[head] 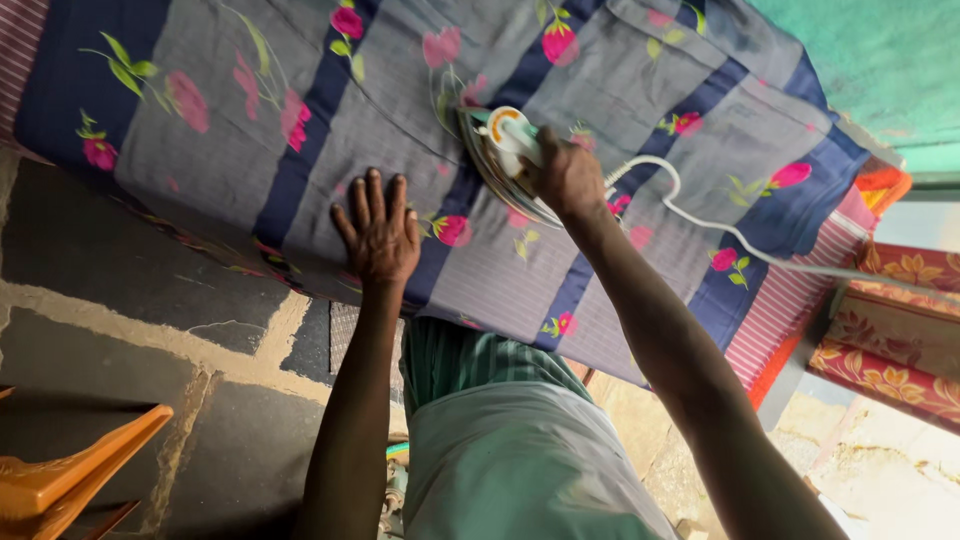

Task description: The person irons a floral patterned cloth using an iron, pressing it flat across a padded surface and then folding and ironing another section.

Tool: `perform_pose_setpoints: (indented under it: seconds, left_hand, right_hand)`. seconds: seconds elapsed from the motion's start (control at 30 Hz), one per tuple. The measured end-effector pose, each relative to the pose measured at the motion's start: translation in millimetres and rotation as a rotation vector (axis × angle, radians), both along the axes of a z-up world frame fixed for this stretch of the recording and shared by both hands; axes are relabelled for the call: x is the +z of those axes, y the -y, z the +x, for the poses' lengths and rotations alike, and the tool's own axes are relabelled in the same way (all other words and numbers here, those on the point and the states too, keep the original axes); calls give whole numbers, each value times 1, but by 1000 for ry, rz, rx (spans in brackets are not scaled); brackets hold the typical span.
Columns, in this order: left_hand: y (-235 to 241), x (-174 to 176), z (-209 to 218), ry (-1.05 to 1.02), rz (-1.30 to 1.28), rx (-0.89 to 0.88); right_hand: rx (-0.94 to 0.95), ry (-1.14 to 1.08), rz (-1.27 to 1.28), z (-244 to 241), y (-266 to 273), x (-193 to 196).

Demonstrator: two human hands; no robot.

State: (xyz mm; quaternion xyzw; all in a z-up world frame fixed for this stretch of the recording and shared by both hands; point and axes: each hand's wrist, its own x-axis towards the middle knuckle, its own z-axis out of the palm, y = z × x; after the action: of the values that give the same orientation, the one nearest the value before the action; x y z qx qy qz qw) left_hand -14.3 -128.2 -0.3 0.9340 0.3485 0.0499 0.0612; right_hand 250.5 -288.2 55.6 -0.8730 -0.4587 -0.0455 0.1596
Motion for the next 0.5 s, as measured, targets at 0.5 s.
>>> perform_pose_setpoints:
  seconds: [0.5]
  left_hand:
    - [6,-8,1,15,-90,42]
  right_hand:
    - [416,-367,-497,-66,306,5]
